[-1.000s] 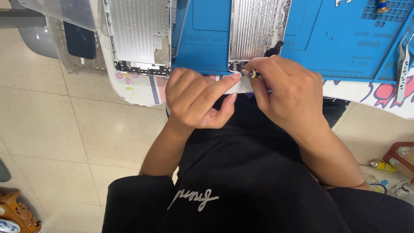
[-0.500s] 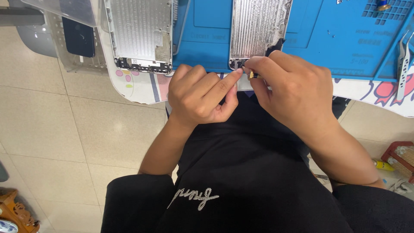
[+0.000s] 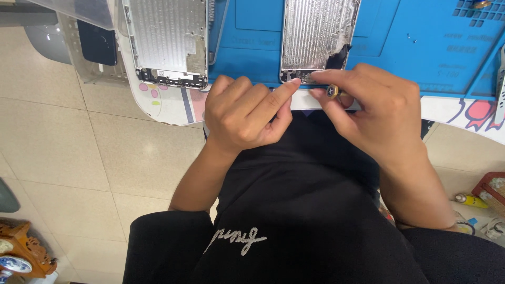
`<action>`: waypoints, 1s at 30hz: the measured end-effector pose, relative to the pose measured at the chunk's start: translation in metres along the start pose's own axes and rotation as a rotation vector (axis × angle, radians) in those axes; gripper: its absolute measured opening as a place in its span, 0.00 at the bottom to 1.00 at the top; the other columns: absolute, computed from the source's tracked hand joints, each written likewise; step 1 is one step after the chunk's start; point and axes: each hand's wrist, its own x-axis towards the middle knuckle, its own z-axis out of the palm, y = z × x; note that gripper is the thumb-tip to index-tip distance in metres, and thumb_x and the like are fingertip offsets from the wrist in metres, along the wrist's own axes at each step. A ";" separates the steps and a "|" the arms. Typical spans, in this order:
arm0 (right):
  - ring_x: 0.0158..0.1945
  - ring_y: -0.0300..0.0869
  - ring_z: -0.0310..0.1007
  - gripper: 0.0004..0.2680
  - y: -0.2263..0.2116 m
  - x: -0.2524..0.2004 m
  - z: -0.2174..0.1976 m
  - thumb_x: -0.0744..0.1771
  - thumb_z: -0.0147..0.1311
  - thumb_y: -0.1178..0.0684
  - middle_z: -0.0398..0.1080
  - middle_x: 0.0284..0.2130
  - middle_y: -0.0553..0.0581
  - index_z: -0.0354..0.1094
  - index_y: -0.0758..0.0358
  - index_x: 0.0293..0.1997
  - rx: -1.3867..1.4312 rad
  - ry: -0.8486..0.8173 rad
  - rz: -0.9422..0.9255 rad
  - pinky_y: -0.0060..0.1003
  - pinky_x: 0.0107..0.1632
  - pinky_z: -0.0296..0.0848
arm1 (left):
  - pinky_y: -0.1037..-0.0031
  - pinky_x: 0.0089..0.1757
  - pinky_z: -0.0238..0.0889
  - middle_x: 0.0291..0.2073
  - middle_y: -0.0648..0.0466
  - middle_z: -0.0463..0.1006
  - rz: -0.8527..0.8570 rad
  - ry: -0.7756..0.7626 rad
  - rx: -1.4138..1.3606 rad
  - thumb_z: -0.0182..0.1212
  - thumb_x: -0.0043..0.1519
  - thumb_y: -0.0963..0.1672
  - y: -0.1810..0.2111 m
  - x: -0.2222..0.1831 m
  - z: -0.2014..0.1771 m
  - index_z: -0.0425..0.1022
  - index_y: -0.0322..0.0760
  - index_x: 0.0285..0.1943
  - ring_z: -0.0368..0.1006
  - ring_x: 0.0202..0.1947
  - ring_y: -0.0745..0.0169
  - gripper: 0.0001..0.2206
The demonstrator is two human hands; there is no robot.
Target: Replacing internal components and reassembling a mobile phone.
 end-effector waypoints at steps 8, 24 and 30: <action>0.25 0.35 0.67 0.10 0.019 -0.018 0.012 0.67 0.70 0.57 0.69 0.25 0.48 0.77 0.56 0.53 -0.010 -0.022 -0.014 0.32 0.29 0.61 | 0.73 0.30 0.44 0.17 0.65 0.66 0.000 -0.017 0.031 0.73 0.58 0.41 0.002 0.005 0.001 0.85 0.43 0.49 0.57 0.20 0.71 0.11; 0.26 0.37 0.66 0.13 0.021 -0.012 0.008 0.65 0.66 0.62 0.69 0.27 0.48 0.76 0.55 0.54 -0.015 -0.085 -0.043 0.34 0.30 0.62 | 0.72 0.29 0.43 0.16 0.65 0.68 -0.005 -0.009 -0.023 0.75 0.59 0.41 -0.001 0.003 0.003 0.85 0.42 0.48 0.56 0.18 0.72 0.09; 0.27 0.37 0.67 0.13 0.021 -0.014 0.008 0.65 0.65 0.63 0.71 0.30 0.47 0.76 0.53 0.53 0.001 -0.095 -0.034 0.33 0.30 0.62 | 0.72 0.29 0.42 0.15 0.65 0.68 -0.010 -0.011 -0.032 0.75 0.59 0.41 0.000 0.004 0.002 0.85 0.42 0.47 0.56 0.18 0.72 0.09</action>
